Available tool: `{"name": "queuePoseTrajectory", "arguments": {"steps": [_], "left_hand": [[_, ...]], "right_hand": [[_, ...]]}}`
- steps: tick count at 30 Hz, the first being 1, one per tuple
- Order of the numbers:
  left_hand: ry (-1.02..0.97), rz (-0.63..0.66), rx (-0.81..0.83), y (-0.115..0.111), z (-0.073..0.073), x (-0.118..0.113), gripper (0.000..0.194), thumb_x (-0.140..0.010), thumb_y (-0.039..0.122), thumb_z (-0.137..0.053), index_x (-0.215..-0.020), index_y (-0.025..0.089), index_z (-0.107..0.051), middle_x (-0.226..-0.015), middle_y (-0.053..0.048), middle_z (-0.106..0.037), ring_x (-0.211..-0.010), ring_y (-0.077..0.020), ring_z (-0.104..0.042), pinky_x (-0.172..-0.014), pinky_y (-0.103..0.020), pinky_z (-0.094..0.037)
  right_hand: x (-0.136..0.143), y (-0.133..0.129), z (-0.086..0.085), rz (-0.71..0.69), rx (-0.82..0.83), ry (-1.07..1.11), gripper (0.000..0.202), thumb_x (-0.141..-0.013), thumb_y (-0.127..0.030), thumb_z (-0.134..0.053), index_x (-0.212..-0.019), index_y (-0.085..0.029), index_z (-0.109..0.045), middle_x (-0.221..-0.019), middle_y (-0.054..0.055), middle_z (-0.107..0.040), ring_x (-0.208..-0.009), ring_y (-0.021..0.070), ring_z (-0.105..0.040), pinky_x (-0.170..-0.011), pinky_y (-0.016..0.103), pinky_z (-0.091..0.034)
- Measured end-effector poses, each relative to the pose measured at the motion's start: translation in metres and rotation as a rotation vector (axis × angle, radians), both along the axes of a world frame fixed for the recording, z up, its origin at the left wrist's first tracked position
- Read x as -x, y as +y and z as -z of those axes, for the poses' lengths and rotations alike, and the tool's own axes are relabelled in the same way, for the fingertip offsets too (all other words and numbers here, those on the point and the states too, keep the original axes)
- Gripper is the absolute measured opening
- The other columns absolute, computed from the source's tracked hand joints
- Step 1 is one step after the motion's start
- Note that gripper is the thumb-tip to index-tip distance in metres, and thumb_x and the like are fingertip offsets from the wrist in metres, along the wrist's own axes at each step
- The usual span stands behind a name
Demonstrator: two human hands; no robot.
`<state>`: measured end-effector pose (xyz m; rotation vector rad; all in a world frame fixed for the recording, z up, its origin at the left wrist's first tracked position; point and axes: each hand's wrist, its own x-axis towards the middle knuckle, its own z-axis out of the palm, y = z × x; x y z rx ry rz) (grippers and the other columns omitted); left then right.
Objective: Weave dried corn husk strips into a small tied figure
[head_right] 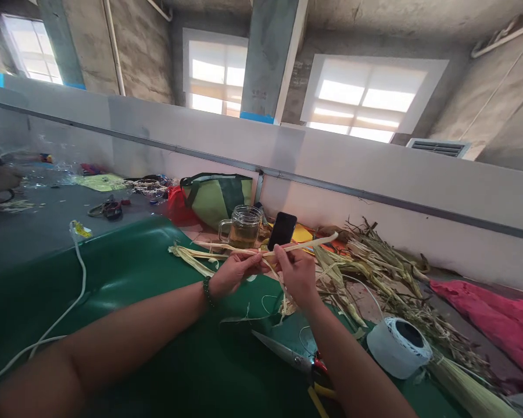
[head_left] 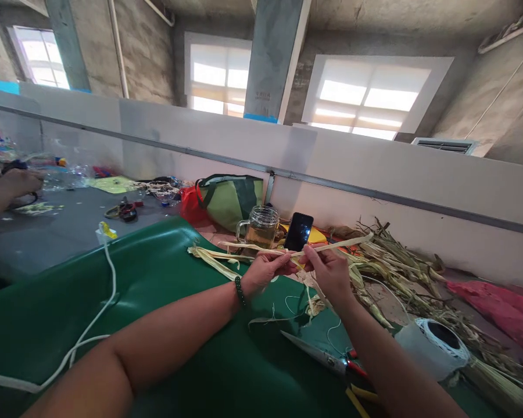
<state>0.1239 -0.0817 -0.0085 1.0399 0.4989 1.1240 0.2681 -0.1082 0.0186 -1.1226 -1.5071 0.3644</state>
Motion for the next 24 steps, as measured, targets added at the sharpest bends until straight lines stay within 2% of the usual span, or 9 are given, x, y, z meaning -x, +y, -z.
{"name": "queuePoseTrajectory", "arguments": {"steps": [3, 5, 8, 11, 16, 20, 22, 24], "left_hand": [[0.003, -0.014, -0.022, 0.000, -0.001, 0.000, 0.046, -0.048, 0.047, -0.083, -0.072, 0.009, -0.071, -0.070, -0.006, -0.069, -0.065, -0.0138, -0.065, -0.070, -0.027, -0.052], [0.004, -0.003, -0.037, 0.001, -0.002, 0.000, 0.045, -0.047, 0.048, -0.083, -0.066, 0.009, -0.070, -0.071, -0.006, -0.069, -0.064, -0.0145, -0.065, -0.071, -0.028, -0.052], [0.024, 0.014, -0.048, 0.001, -0.003, 0.001, 0.046, -0.047, 0.048, -0.083, -0.069, 0.009, -0.070, -0.067, -0.005, -0.067, -0.062, -0.0148, -0.064, -0.070, -0.029, -0.052], [0.065, 0.023, -0.088, 0.001, -0.005, 0.002, 0.045, -0.049, 0.048, -0.082, -0.071, 0.010, -0.071, -0.067, -0.004, -0.066, -0.063, -0.0140, -0.062, -0.069, -0.028, -0.050], [0.124, 0.000, -0.169, -0.001, -0.005, 0.004, 0.043, -0.053, 0.046, -0.080, -0.078, 0.012, -0.074, -0.067, -0.001, -0.062, -0.063, -0.0104, -0.055, -0.065, -0.024, -0.045], [0.190, -0.087, -0.312, -0.001, -0.005, 0.003, 0.038, -0.060, 0.050, -0.074, -0.063, 0.012, -0.071, -0.066, -0.003, -0.062, -0.068, -0.0131, -0.054, -0.067, -0.025, -0.043], [0.246, -0.113, -0.368, 0.001, -0.003, 0.002, 0.040, -0.061, 0.051, -0.073, -0.054, 0.012, -0.067, -0.062, -0.003, -0.060, -0.067, -0.0143, -0.054, -0.066, -0.025, -0.042], [0.305, -0.123, -0.411, 0.002, 0.000, 0.000, 0.040, -0.062, 0.051, -0.072, -0.053, 0.013, -0.066, -0.058, -0.003, -0.058, -0.063, -0.0138, -0.052, -0.062, -0.025, -0.041]], "right_hand": [[0.000, 0.002, -0.003, -0.006, 0.066, 0.134, 0.042, -0.071, -0.054, -0.062, -0.053, -0.016, -0.060, -0.051, 0.003, -0.058, -0.045, 0.0126, -0.051, -0.046, 0.026, -0.044], [0.000, 0.002, -0.005, -0.038, 0.080, 0.203, 0.040, -0.068, -0.054, -0.064, -0.065, -0.014, -0.066, -0.052, 0.001, -0.058, -0.045, 0.0112, -0.049, -0.046, 0.026, -0.044], [0.001, 0.001, -0.008, -0.157, 0.126, 0.247, 0.044, -0.066, -0.054, -0.066, -0.082, -0.013, -0.070, -0.056, 0.001, -0.061, -0.045, 0.0101, -0.049, -0.046, 0.025, -0.044], [0.000, 0.000, -0.009, -0.203, 0.175, 0.239, 0.045, -0.063, -0.058, -0.067, -0.074, -0.014, -0.069, -0.060, 0.004, -0.065, -0.047, 0.0119, -0.054, -0.048, 0.027, -0.046], [-0.002, 0.001, -0.004, 0.033, 0.033, 0.101, 0.045, -0.066, -0.061, -0.063, -0.052, -0.018, -0.058, -0.045, 0.000, -0.057, -0.039, 0.0107, -0.048, -0.043, 0.025, -0.040], [-0.003, 0.000, 0.001, 0.246, -0.160, -0.103, 0.051, -0.069, -0.060, -0.061, -0.042, -0.019, -0.048, -0.038, -0.002, -0.048, -0.039, 0.0089, -0.039, -0.044, 0.024, -0.033], [-0.002, -0.001, 0.002, 0.288, -0.201, -0.154, 0.052, -0.070, -0.059, -0.060, -0.041, -0.020, -0.044, -0.037, -0.003, -0.045, -0.039, 0.0080, -0.036, -0.045, 0.024, -0.031], [-0.003, 0.001, 0.004, 0.283, -0.173, -0.128, 0.053, -0.071, -0.058, -0.060, -0.040, -0.020, -0.041, -0.037, -0.004, -0.042, -0.039, 0.0075, -0.034, -0.044, 0.024, -0.030]]}}
